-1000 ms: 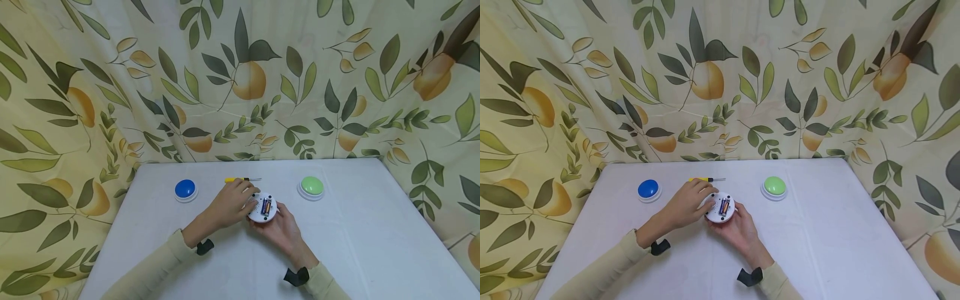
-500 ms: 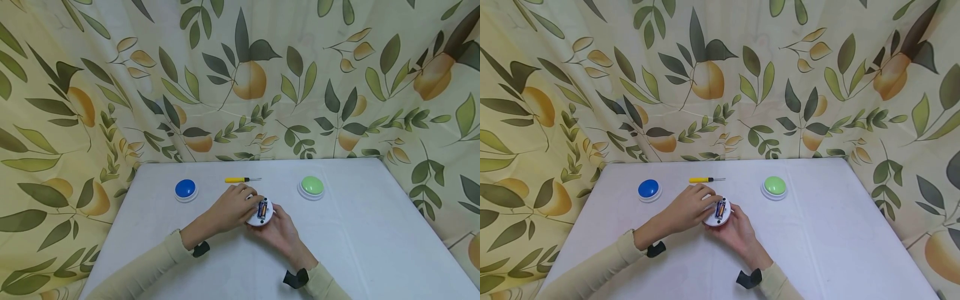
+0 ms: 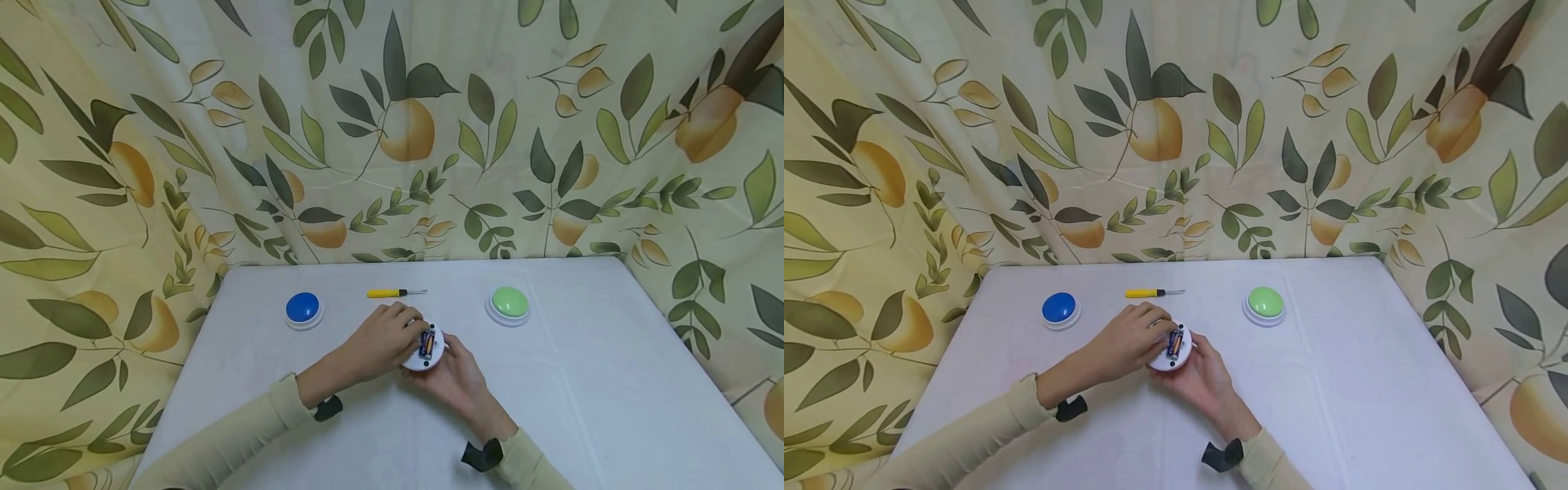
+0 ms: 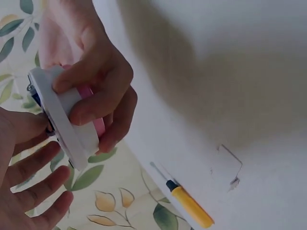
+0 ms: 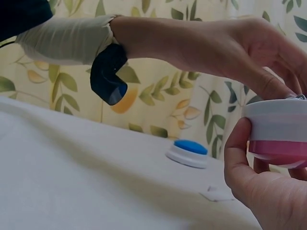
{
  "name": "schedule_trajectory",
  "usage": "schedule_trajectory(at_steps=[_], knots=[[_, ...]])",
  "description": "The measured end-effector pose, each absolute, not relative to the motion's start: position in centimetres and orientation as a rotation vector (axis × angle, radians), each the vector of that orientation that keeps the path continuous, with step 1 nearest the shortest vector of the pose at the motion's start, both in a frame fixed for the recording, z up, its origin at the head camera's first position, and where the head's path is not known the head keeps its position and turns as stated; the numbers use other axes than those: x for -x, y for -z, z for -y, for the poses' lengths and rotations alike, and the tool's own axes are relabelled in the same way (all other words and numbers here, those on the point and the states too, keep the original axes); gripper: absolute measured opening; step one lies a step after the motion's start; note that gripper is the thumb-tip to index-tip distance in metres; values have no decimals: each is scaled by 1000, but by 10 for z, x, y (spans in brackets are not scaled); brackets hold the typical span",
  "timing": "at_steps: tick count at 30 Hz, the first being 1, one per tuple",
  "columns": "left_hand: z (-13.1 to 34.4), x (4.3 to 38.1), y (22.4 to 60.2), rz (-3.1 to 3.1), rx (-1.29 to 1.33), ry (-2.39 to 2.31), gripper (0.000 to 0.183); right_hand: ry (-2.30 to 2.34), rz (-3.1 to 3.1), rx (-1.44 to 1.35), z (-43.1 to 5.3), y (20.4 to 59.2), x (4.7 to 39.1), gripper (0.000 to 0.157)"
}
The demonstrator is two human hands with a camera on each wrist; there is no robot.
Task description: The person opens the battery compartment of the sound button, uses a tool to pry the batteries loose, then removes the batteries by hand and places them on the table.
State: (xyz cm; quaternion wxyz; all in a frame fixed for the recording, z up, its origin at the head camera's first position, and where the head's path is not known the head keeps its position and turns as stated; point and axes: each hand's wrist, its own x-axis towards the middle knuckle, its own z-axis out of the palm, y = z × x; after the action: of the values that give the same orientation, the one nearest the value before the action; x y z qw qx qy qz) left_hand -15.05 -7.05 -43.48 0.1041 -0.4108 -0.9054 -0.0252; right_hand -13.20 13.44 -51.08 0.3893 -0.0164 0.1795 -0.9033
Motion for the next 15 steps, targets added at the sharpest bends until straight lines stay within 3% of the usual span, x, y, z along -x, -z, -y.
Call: schedule_trajectory(at_steps=[7, 15], knots=[[69, 150, 435, 2604, 1283, -97, 56, 2295, -453, 48, -136, 514, 133, 57], [70, 156, 434, 2524, 1346, -296, 58, 2291, -399, 45, -136, 517, 135, 56]])
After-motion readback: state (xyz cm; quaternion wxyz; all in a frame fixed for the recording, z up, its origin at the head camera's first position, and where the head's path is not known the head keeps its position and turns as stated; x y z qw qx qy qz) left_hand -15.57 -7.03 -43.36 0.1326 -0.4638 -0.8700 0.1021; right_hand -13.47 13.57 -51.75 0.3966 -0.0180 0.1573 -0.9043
